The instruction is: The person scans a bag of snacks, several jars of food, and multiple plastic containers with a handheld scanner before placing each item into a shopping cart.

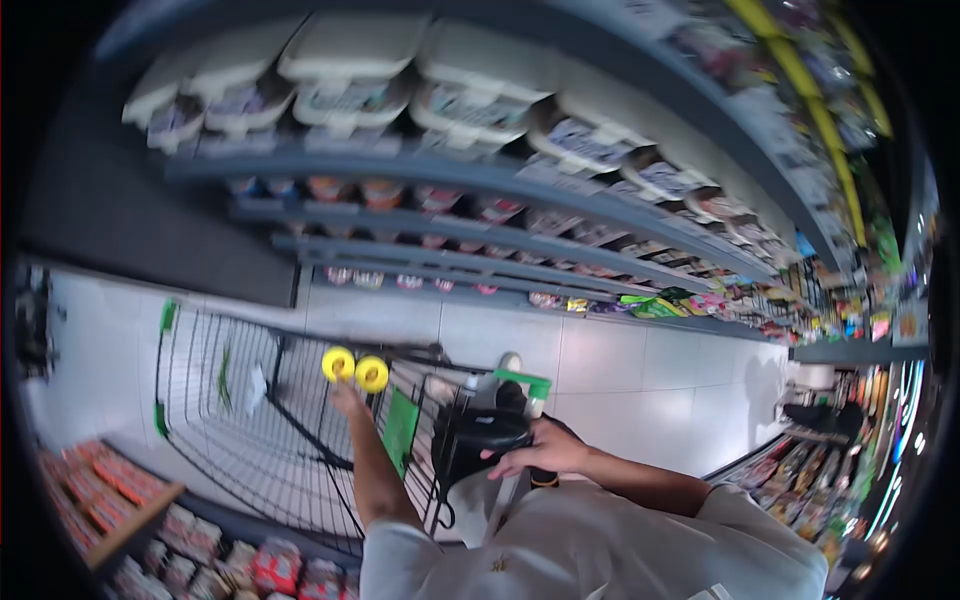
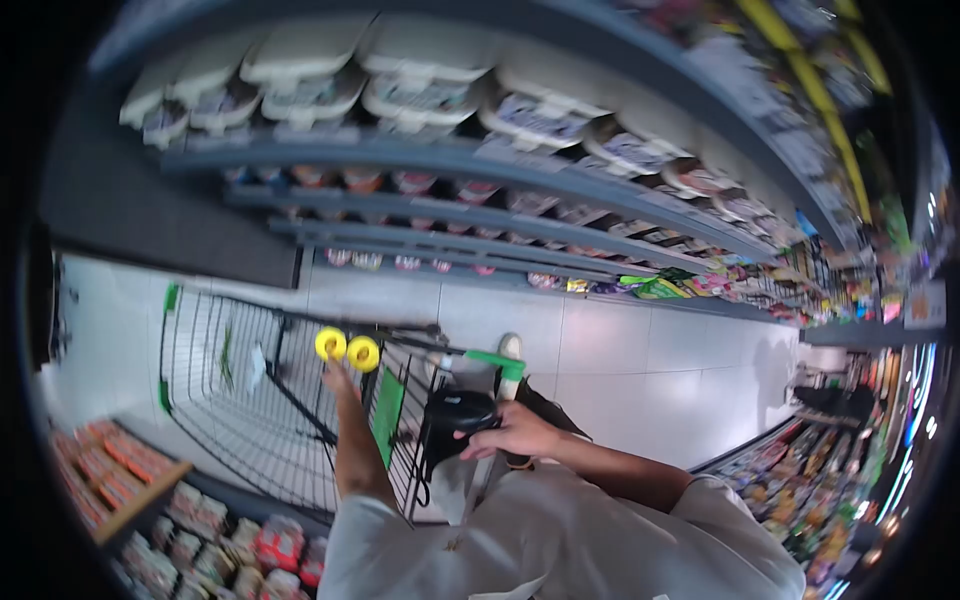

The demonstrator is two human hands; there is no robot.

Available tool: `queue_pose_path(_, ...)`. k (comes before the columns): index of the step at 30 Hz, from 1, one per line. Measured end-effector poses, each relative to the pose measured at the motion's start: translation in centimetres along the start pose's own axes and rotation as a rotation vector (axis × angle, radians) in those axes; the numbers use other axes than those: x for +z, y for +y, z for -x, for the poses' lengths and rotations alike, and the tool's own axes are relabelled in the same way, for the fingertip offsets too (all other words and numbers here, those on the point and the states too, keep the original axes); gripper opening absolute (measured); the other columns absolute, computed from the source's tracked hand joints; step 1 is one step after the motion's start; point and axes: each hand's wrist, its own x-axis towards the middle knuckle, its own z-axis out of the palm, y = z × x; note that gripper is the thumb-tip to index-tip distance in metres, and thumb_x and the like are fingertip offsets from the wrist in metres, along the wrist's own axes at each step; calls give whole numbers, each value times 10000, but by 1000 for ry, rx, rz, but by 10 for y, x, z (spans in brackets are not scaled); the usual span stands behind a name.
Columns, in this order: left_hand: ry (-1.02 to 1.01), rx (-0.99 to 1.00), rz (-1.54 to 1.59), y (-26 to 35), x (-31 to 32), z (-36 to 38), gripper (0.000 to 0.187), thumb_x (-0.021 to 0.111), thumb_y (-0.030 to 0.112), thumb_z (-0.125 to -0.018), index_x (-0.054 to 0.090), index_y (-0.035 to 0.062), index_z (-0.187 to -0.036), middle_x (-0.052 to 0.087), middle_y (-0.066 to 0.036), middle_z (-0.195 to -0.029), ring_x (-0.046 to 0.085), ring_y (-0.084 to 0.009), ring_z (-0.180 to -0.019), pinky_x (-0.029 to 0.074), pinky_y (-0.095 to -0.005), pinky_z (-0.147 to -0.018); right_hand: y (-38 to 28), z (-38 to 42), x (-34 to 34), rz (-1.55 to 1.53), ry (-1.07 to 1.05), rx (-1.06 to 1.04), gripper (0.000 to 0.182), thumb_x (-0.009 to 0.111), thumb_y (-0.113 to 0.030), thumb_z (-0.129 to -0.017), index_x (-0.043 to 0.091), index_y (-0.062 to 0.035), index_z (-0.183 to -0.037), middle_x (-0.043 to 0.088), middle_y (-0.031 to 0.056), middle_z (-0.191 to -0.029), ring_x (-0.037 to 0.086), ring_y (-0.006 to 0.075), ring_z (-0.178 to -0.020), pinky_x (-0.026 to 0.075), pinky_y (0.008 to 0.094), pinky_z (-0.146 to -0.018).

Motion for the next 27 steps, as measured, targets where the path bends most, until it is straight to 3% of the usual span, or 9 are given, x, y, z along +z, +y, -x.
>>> queue_pose_path(2, 151, 325, -245, -36, -11, -17, 418, 663, 340, -941, 591, -68, -888, 646, -161, -840, 592, -259, -732, 512, -435, -663, -1, 1, 1, 9, 2, -2, 342, 662, -69, -936, 614, 38, -1257, 703, 126, -1158, 736, 257, -989, 608, 342, -875)
queue_pose_path(3, 232, 491, -402, -13, -19, 26, 337, 670, 271, -912, 603, -52, -843, 642, -162, -799, 590, -271, -721, 495, -447, -677, 0, 0, -1, 24, -17, -2, 343, 670, -95, -938, 620, 43, -1247, 712, 129, -1131, 740, 254, -977, 610, 334, -867)
queue_pose_path(7, 191, 668, -317, 8, -43, 83, 199, 645, 158, -897, 603, -34, -864, 629, -123, -778, 543, -237, -673, 469, -407, -664, -8, 2, -1, 134, -39, -23, 371, 640, -156, -961, 614, 96, -1232, 720, 168, -1069, 740, 260, -990, 615, 312, -856)
queue_pose_path(11, 246, 819, -277, 90, -42, 184, 169, 612, 105, -920, 555, -27, -831, 539, -79, -731, 481, -187, -666, 437, -355, -636, 3, -5, -8, 156, -57, -85, 428, 657, -207, -962, 569, 117, -1227, 695, 169, -1118, 749, 254, -933, 636, 325, -809)
queue_pose_path(15, 12, 969, 47, 180, -16, 311, 182, 593, 121, -985, 573, -15, -866, 559, -58, -810, 501, -164, -760, 446, -310, -708, -4, 12, -13, 381, -63, -155, 507, 679, -260, -889, 564, 93, -1233, 741, 163, -901, 758, 208, -777, 629, 308, -677)
queue_pose_path(18, -128, 1195, -81, 226, 11, 394, 116, 625, 96, -974, 592, -2, -920, 576, -45, -853, 522, -152, -806, 455, -308, -762, 8, 12, -25, 542, -54, -258, 380, 702, -286, -835, 656, 29, -1043, 740, 135, -796, 734, 182, -676, 603, 311, -635)
queue_pose_path(21, -361, 1529, -92, 275, 54, 490, 90, 670, 52, -927, 606, 3, -966, 641, -64, -930, 585, -170, -879, 476, -310, -850, 11, 21, -42, 848, -111, -465, 362, 708, -272, -794, 657, 7, -1019, 722, 106, -745, 718, 183, -642, 579, 342, -624)
queue_pose_path(25, -546, 1741, 25, 331, 111, 635, 385, 726, 26, -856, 585, -12, -1212, 636, -131, -1191, 598, -243, -1098, 433, -371, -1023, 15, 35, -56, 1042, -151, -631, 423, 729, -316, -772, 639, -14, -1055, 708, 196, -916, 702, 355, -906, 537, 457, -799)
queue_pose_path(27, -623, 1722, 85, 351, 142, 687, 568, 755, 76, -849, 485, -30, -1337, 549, -178, -1318, 528, -269, -1223, 377, -399, -1091, -5, 69, -60, 1060, -125, -611, 426, 730, -315, -779, 635, -8, -1060, 706, 209, -945, 695, 363, -931, 532, 460, -817)
